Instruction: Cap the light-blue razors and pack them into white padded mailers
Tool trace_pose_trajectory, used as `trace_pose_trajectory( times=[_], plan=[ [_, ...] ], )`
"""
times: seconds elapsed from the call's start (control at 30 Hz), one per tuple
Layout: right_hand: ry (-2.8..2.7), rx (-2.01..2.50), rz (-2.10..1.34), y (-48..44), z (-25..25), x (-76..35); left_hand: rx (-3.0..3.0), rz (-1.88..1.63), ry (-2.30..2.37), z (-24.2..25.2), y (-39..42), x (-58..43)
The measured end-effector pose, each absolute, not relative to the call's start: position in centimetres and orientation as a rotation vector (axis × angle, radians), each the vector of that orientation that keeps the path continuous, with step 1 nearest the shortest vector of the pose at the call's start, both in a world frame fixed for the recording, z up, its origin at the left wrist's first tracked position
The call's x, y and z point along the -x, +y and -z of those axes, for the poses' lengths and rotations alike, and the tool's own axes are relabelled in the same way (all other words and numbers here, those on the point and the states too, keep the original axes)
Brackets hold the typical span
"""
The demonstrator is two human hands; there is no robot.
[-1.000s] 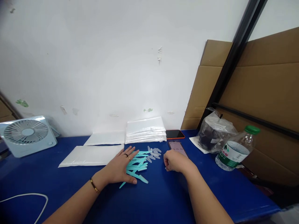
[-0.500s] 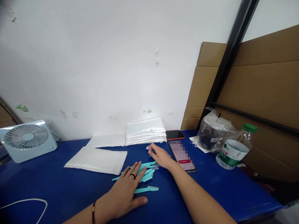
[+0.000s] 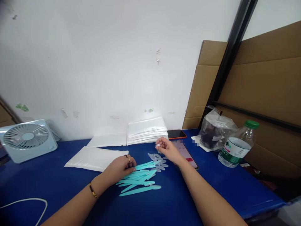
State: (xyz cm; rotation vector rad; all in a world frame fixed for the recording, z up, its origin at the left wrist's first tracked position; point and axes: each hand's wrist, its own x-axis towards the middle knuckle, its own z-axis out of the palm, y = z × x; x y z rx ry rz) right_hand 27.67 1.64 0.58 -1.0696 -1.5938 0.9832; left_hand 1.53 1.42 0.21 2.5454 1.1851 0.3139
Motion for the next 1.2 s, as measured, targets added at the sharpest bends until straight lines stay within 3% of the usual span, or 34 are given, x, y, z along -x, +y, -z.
trace_pose_trajectory(
  times=[0.23, 0.73, 0.87, 1.03, 1.2],
  plan=[
    [-1.393, 1.040, -1.220, 1.3, 0.3, -26.9, -2.542, -0.418, 1.226, 0.1, 1.1, -1.2],
    [-1.541, 1.042, -1.223, 0.5, 0.1, -25.9, -2.288, -0.546, 1.233, 0.4, 1.8, -0.8],
    [-1.657, 1.099, -1.143, 0.8, 0.5, -25.5, -2.347, -0.599, 1.238, 0.6, 2.0, -0.9],
    [-1.911, 1.306, -0.788, 0.7, -0.5, -27.2, -2.459, -0.623, 1.341, 0.8, 2.2, -0.8],
    [-2.343, 1.286, -0.818, -0.8, -2.6, -28.7, -2.584, -0.529, 1.136, 0.4, 1.5, -1.1]
  ],
)
